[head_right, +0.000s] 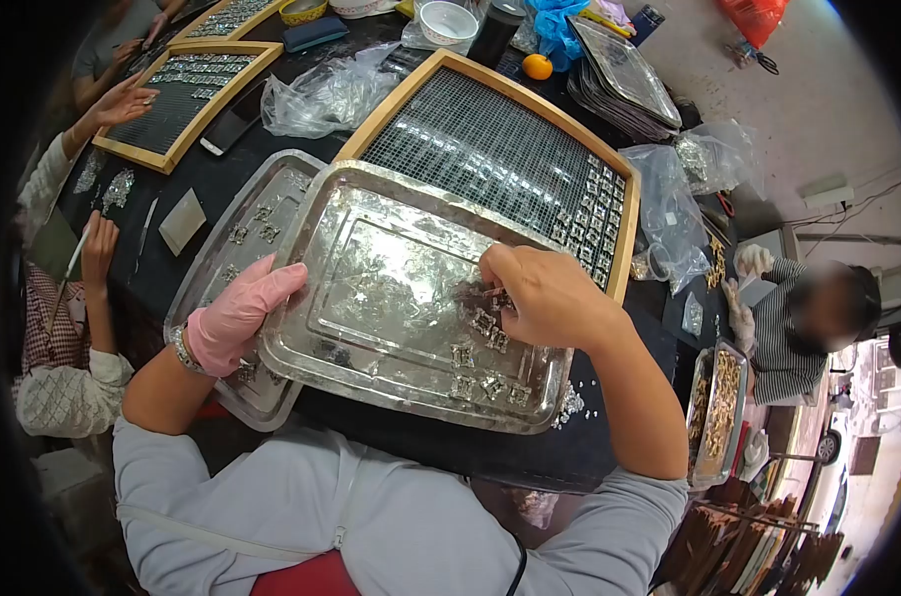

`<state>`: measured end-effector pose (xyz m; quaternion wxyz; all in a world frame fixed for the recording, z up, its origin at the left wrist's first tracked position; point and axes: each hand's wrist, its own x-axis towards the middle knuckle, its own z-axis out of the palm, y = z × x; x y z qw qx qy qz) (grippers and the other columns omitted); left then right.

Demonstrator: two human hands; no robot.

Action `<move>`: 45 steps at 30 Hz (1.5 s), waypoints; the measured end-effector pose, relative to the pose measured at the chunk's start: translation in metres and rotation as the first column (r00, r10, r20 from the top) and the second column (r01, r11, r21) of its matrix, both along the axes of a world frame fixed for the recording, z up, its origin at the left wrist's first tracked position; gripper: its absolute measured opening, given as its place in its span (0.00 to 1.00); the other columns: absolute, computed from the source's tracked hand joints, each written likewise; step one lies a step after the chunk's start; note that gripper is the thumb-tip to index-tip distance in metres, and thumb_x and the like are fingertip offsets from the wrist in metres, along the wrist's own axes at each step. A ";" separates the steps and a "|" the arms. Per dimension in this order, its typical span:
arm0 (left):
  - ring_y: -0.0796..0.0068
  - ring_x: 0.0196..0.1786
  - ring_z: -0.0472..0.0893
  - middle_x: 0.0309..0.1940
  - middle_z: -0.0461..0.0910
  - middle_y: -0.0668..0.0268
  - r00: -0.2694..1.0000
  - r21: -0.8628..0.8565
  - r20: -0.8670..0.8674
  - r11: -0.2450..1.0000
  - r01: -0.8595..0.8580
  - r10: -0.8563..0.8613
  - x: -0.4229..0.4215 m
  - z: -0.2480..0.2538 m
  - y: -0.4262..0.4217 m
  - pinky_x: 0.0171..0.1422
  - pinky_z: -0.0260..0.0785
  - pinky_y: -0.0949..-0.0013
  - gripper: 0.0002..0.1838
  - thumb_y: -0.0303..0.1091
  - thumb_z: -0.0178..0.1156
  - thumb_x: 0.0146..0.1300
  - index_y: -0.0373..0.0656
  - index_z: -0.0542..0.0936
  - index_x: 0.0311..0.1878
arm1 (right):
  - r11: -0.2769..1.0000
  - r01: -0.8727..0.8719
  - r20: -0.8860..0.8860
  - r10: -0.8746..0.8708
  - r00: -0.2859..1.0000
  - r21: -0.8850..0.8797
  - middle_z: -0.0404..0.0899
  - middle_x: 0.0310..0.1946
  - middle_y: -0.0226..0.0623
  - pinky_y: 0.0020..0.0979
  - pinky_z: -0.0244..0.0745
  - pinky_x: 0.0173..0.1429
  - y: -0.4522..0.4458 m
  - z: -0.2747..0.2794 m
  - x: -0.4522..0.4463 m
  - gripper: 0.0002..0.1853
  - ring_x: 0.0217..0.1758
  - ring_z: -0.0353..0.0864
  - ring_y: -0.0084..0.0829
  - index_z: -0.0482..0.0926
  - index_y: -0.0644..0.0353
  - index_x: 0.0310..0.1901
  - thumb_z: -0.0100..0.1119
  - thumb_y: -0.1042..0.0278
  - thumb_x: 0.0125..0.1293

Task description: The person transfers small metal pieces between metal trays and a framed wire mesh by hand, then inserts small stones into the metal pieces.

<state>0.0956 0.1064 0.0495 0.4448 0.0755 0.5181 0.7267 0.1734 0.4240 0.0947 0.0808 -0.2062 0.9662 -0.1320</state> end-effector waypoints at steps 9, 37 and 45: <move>0.82 0.44 0.78 0.47 0.77 0.67 1.000 0.018 0.018 1.000 0.012 -0.013 -0.003 0.003 0.004 0.47 0.74 0.75 0.19 0.38 0.49 0.71 0.38 0.68 0.61 | 1.000 0.026 -0.073 -0.027 0.997 -0.017 0.73 0.30 0.37 0.38 0.71 0.37 0.005 -0.006 -0.005 0.20 0.34 0.76 0.42 0.66 0.58 0.38 0.62 0.75 0.42; 0.81 0.43 0.79 0.45 0.79 0.68 0.981 -0.162 0.022 0.969 -0.187 0.193 -0.015 0.014 -0.009 0.48 0.73 0.75 0.18 0.37 0.50 0.70 0.38 0.71 0.59 | 0.922 0.382 0.097 -0.375 0.922 -0.065 0.78 0.33 0.36 0.35 0.73 0.45 0.177 -0.061 -0.102 0.24 0.40 0.80 0.38 0.65 0.57 0.45 0.64 0.75 0.46; 0.79 0.44 0.79 0.46 0.79 0.66 0.968 -0.186 0.026 0.952 -0.242 0.251 -0.014 0.016 -0.010 0.49 0.74 0.72 0.18 0.36 0.50 0.71 0.38 0.70 0.59 | 0.907 0.390 0.025 -0.391 0.920 -0.157 0.73 0.31 0.32 0.28 0.71 0.40 0.182 -0.071 -0.098 0.20 0.36 0.74 0.25 0.66 0.59 0.42 0.65 0.79 0.50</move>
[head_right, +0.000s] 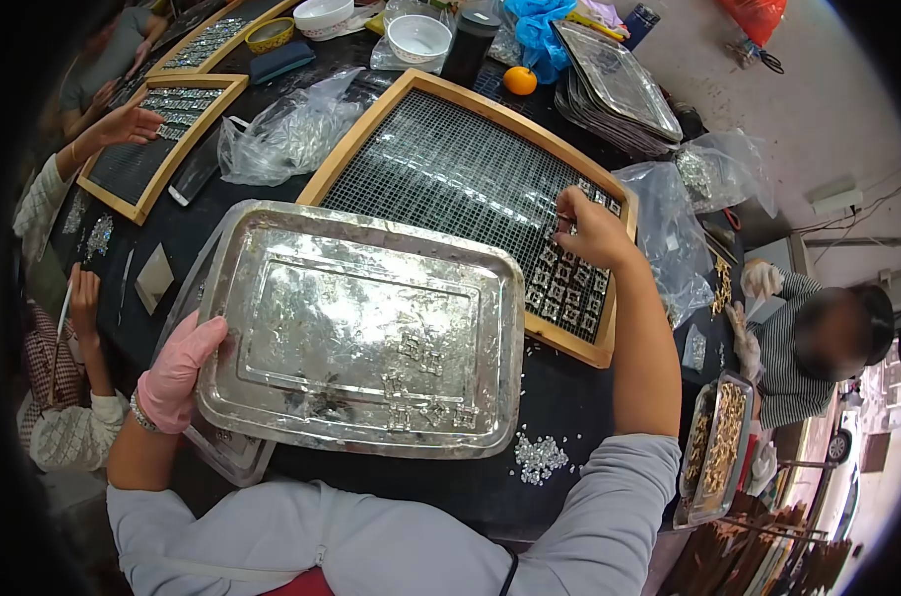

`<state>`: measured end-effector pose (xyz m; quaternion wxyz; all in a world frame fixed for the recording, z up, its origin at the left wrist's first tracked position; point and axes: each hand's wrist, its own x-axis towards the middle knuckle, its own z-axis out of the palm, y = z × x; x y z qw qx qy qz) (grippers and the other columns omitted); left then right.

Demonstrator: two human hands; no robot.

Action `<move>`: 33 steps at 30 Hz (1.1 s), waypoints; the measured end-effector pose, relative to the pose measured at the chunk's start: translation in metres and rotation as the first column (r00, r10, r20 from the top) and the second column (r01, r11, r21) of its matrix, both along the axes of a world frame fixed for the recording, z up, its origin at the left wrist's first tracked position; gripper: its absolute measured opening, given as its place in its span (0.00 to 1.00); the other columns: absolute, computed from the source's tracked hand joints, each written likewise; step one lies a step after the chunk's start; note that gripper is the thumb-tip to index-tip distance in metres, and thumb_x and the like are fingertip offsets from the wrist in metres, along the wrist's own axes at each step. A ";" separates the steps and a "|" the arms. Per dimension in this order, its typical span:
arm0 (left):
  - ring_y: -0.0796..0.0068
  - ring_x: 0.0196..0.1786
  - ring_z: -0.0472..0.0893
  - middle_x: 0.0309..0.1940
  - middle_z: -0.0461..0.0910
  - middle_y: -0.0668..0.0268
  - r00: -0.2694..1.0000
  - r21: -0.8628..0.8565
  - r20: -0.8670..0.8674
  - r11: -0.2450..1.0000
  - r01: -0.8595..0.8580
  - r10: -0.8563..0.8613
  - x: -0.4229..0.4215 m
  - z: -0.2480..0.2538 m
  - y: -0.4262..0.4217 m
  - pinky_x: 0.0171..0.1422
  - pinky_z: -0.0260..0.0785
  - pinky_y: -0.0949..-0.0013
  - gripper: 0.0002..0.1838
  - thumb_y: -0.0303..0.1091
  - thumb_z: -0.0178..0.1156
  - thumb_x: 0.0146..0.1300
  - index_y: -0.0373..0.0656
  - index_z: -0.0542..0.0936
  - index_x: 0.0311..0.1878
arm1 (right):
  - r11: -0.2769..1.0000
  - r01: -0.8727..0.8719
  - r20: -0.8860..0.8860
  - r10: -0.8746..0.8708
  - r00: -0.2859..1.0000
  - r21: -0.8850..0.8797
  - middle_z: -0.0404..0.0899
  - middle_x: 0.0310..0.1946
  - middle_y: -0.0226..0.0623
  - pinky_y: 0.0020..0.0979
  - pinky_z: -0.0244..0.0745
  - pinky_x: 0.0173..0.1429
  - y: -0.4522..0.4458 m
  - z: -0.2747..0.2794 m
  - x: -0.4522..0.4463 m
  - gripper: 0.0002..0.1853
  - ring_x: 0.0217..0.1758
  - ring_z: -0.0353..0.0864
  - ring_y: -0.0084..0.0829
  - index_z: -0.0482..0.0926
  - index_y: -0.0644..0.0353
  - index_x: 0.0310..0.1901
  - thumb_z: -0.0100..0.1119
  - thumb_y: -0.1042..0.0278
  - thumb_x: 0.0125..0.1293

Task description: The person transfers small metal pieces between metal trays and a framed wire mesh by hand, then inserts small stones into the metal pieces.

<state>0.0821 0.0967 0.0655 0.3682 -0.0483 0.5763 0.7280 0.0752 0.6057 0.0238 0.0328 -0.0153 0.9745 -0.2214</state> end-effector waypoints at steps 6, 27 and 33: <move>0.77 0.46 0.79 0.48 0.78 0.65 1.000 0.015 0.013 1.000 -0.019 0.019 0.002 0.002 0.000 0.51 0.73 0.70 0.19 0.36 0.51 0.70 0.38 0.69 0.60 | 0.998 0.029 0.030 -0.031 0.999 0.048 0.73 0.33 0.33 0.29 0.71 0.40 -0.007 0.005 0.000 0.21 0.35 0.74 0.27 0.66 0.59 0.42 0.68 0.76 0.49; 0.75 0.45 0.80 0.47 0.79 0.64 0.998 0.033 -0.016 0.997 -0.064 0.064 0.005 -0.002 -0.004 0.49 0.74 0.70 0.18 0.35 0.53 0.68 0.38 0.70 0.59 | 0.991 0.059 -0.037 -0.064 0.997 -0.116 0.77 0.33 0.38 0.32 0.72 0.46 0.013 -0.009 -0.001 0.16 0.41 0.79 0.33 0.68 0.59 0.43 0.62 0.77 0.55; 0.74 0.50 0.79 0.52 0.77 0.62 0.999 0.058 -0.046 0.998 -0.019 0.021 0.004 -0.002 -0.006 0.54 0.72 0.69 0.23 0.37 0.52 0.69 0.36 0.67 0.63 | 0.988 0.012 0.020 -0.009 1.000 -0.157 0.77 0.32 0.37 0.31 0.73 0.44 0.004 -0.008 0.003 0.15 0.37 0.78 0.32 0.67 0.59 0.42 0.60 0.79 0.54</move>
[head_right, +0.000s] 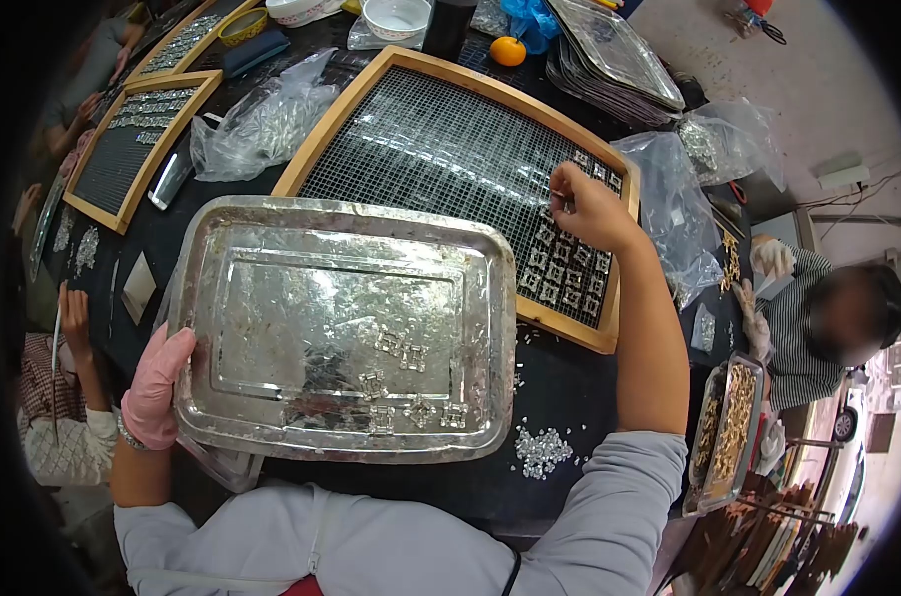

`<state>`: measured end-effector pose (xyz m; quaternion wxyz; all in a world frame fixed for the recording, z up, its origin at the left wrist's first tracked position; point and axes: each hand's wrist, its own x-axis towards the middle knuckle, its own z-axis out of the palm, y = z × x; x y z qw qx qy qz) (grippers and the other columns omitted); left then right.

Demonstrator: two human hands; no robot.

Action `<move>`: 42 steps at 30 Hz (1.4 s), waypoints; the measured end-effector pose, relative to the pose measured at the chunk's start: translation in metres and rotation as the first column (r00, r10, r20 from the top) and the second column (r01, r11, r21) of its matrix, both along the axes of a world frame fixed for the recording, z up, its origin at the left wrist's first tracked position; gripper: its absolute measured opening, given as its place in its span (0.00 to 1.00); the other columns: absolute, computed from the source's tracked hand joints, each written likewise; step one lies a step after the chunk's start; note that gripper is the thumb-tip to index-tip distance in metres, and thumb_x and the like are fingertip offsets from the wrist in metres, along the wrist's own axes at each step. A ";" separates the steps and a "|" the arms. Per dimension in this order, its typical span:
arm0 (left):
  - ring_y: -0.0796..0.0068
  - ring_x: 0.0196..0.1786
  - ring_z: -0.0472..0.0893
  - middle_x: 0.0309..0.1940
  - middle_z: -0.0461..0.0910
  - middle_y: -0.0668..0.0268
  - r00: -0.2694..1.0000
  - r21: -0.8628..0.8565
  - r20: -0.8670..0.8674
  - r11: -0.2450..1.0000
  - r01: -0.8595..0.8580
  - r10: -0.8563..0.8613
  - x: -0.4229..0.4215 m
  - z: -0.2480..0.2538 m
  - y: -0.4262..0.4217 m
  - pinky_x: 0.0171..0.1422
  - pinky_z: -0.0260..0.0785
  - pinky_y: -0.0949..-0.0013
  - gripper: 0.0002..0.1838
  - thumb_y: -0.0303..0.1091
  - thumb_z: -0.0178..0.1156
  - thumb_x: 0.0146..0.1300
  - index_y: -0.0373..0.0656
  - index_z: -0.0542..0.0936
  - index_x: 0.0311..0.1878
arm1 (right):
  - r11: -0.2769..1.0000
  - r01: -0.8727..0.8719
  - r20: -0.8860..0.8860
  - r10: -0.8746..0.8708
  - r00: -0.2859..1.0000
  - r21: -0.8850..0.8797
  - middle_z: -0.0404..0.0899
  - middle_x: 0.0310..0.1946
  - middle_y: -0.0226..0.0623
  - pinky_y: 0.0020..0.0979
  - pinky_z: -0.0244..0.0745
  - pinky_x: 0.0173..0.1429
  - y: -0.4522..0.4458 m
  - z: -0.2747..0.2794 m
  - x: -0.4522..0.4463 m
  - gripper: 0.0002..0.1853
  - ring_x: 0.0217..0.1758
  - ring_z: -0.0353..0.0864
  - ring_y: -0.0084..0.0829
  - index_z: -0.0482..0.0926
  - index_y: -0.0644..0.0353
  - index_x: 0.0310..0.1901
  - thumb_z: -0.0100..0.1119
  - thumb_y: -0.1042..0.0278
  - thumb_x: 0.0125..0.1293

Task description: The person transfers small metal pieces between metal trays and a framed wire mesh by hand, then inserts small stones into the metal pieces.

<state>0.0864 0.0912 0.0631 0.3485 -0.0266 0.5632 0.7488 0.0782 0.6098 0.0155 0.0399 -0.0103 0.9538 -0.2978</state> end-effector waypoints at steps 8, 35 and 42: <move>0.73 0.50 0.79 0.53 0.77 0.62 1.000 -0.020 -0.008 1.000 -0.017 0.017 0.001 0.002 0.000 0.55 0.72 0.69 0.23 0.37 0.52 0.68 0.36 0.67 0.63 | 0.998 -0.004 0.043 0.002 0.999 0.055 0.73 0.29 0.30 0.24 0.71 0.40 -0.017 0.012 0.000 0.17 0.34 0.72 0.20 0.65 0.61 0.41 0.56 0.86 0.52; 0.74 0.50 0.78 0.51 0.77 0.63 0.994 -0.054 -0.006 0.993 -0.109 0.109 0.005 -0.005 -0.010 0.55 0.72 0.69 0.22 0.36 0.53 0.67 0.38 0.68 0.62 | 0.996 0.002 0.029 0.001 1.000 -0.091 0.76 0.30 0.35 0.28 0.72 0.44 -0.009 0.003 0.005 0.16 0.36 0.78 0.27 0.66 0.62 0.41 0.55 0.85 0.51; 0.74 0.50 0.79 0.51 0.77 0.63 0.992 -0.060 -0.015 0.991 -0.123 0.122 0.005 -0.008 -0.012 0.54 0.72 0.69 0.21 0.35 0.53 0.68 0.38 0.68 0.62 | 0.998 0.004 0.023 -0.003 1.000 -0.063 0.76 0.30 0.34 0.28 0.72 0.44 -0.014 0.007 0.005 0.15 0.36 0.77 0.26 0.67 0.62 0.41 0.55 0.85 0.51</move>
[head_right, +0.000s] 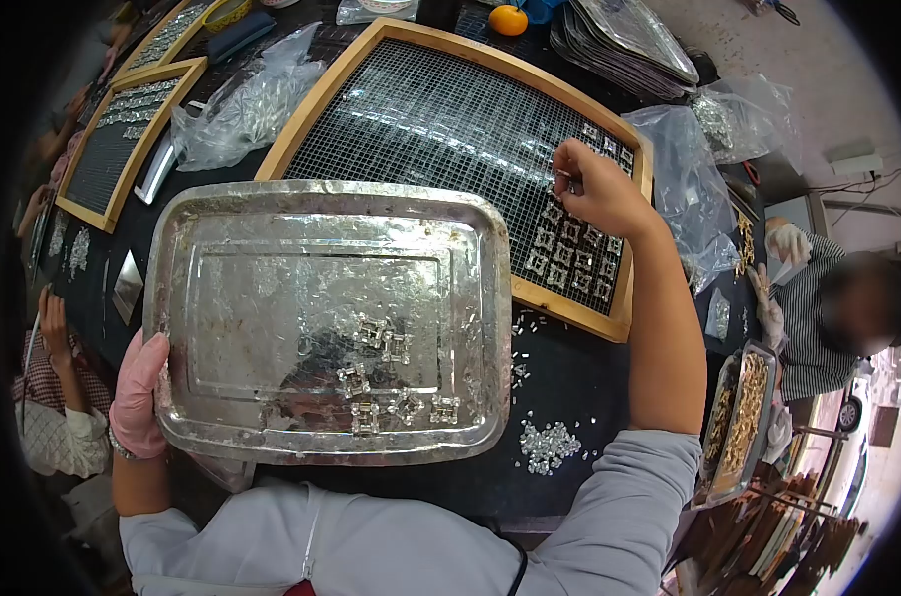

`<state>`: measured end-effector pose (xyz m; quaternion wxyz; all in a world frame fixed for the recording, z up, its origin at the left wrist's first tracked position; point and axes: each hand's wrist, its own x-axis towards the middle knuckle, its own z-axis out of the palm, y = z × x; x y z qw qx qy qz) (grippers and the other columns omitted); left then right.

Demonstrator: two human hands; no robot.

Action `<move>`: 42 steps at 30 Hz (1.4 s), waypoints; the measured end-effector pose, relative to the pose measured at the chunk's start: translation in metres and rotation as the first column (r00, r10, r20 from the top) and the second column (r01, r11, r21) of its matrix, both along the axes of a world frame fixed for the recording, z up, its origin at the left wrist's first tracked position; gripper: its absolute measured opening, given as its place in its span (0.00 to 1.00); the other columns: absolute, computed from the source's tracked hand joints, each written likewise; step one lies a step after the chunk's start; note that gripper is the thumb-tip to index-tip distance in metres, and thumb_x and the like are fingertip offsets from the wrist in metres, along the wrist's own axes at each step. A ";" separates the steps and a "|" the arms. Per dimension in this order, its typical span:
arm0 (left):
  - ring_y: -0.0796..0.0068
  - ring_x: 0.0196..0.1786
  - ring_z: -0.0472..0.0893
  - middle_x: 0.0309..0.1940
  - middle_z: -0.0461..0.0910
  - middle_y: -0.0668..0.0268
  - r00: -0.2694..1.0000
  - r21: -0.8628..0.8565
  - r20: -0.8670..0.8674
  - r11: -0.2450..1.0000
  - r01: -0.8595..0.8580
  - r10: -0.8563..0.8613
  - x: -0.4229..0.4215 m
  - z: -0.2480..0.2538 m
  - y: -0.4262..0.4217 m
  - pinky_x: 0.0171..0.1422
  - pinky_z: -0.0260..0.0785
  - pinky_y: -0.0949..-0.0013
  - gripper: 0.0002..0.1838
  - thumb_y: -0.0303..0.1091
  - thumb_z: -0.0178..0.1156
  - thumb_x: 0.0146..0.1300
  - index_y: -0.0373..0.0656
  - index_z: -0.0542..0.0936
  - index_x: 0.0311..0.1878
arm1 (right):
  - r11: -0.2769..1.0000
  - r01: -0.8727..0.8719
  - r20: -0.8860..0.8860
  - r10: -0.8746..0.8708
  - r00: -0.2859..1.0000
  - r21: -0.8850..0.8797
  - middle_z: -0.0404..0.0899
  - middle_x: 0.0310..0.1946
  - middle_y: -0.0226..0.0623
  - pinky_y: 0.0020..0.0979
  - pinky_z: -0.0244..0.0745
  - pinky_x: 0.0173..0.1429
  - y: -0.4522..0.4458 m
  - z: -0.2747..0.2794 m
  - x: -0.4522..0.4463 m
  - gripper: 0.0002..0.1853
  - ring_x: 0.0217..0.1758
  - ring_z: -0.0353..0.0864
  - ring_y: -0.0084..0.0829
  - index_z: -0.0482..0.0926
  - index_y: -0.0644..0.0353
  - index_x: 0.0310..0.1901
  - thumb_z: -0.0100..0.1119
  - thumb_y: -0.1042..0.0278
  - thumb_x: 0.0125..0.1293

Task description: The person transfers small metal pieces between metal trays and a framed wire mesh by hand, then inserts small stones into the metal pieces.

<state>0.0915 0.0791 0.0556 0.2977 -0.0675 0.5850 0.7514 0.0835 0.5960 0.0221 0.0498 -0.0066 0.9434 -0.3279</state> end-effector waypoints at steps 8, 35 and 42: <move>0.75 0.51 0.78 0.52 0.77 0.64 1.000 -0.012 -0.008 1.000 0.008 -0.008 0.001 0.004 0.001 0.55 0.71 0.70 0.22 0.36 0.53 0.68 0.38 0.68 0.63 | 1.000 -0.011 0.015 0.011 1.000 -0.013 0.75 0.30 0.34 0.28 0.72 0.44 0.000 0.002 0.000 0.15 0.36 0.77 0.26 0.67 0.62 0.41 0.55 0.85 0.52; 0.73 0.48 0.79 0.50 0.78 0.62 1.000 0.007 -0.015 1.000 0.001 -0.001 0.001 0.005 0.005 0.54 0.72 0.69 0.21 0.35 0.53 0.67 0.36 0.70 0.60 | 0.976 -0.004 -0.085 0.023 0.996 0.218 0.81 0.34 0.43 0.36 0.74 0.44 -0.006 0.001 0.005 0.12 0.41 0.82 0.42 0.70 0.61 0.39 0.61 0.79 0.54; 0.73 0.50 0.79 0.52 0.77 0.61 0.999 0.025 -0.017 0.999 0.044 -0.044 -0.001 0.005 0.003 0.54 0.72 0.68 0.23 0.36 0.53 0.68 0.36 0.67 0.63 | 0.979 -0.009 -0.117 0.033 0.993 0.202 0.81 0.34 0.44 0.37 0.75 0.43 -0.005 -0.001 0.008 0.12 0.42 0.82 0.43 0.70 0.61 0.39 0.61 0.77 0.55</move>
